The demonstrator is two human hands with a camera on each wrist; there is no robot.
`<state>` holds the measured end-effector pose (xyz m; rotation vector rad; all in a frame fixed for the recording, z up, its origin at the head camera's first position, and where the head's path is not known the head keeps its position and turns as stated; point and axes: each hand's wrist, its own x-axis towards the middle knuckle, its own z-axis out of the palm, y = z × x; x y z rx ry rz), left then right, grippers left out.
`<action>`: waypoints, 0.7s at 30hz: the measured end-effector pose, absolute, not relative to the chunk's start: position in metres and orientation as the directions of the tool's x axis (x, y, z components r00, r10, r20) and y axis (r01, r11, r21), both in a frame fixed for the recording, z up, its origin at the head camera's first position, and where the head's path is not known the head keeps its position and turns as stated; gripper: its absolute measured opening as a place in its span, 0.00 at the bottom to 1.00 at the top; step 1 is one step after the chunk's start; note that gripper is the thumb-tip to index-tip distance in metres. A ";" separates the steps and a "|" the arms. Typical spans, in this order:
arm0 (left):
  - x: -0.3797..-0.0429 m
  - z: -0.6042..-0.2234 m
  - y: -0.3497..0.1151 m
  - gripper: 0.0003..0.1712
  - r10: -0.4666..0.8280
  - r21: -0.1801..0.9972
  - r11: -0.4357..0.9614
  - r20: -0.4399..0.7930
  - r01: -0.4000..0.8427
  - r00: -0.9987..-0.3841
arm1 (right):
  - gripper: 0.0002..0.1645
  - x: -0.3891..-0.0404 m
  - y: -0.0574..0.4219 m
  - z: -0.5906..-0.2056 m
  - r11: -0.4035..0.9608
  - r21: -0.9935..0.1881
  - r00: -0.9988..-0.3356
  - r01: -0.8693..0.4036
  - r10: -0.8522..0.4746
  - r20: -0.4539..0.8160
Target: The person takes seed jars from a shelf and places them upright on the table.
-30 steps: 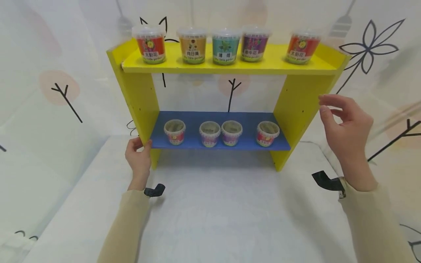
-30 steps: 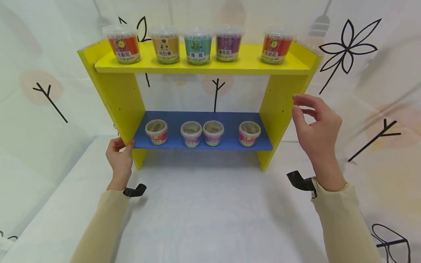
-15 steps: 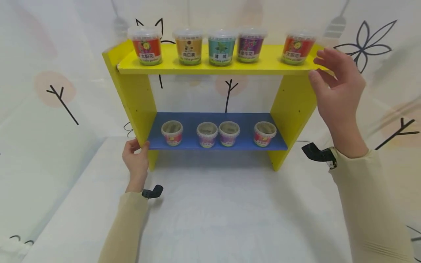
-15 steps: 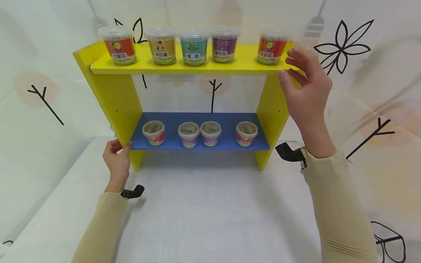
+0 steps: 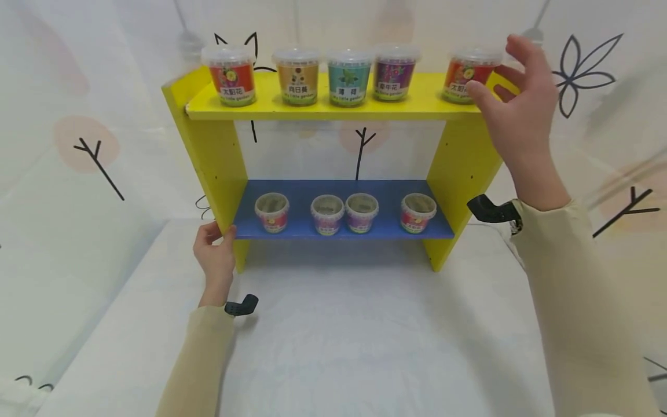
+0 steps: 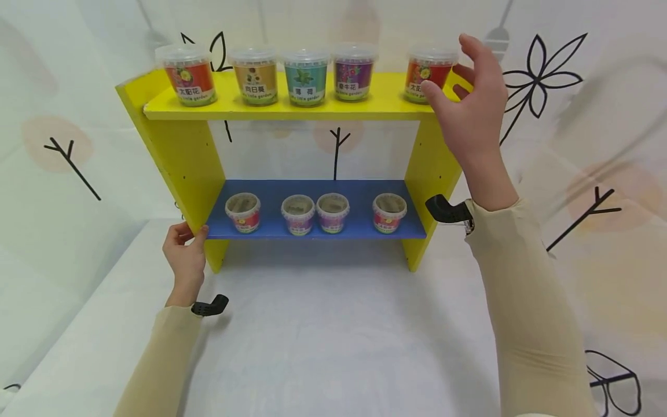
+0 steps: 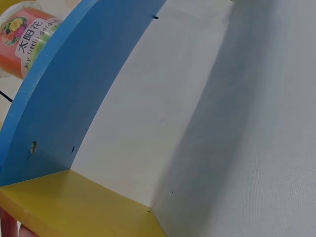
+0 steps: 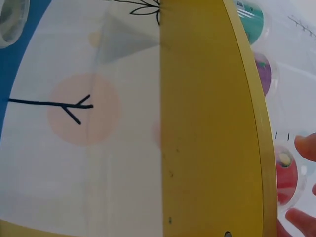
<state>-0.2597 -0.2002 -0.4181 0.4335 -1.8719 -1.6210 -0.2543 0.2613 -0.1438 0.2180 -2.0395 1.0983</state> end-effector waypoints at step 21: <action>-0.259 -0.420 -0.203 0.17 -0.585 0.955 0.232 0.287 0.182 -0.759 | 0.26 -0.259 0.255 -0.128 0.585 -0.731 -0.759 -0.351 0.280 0.588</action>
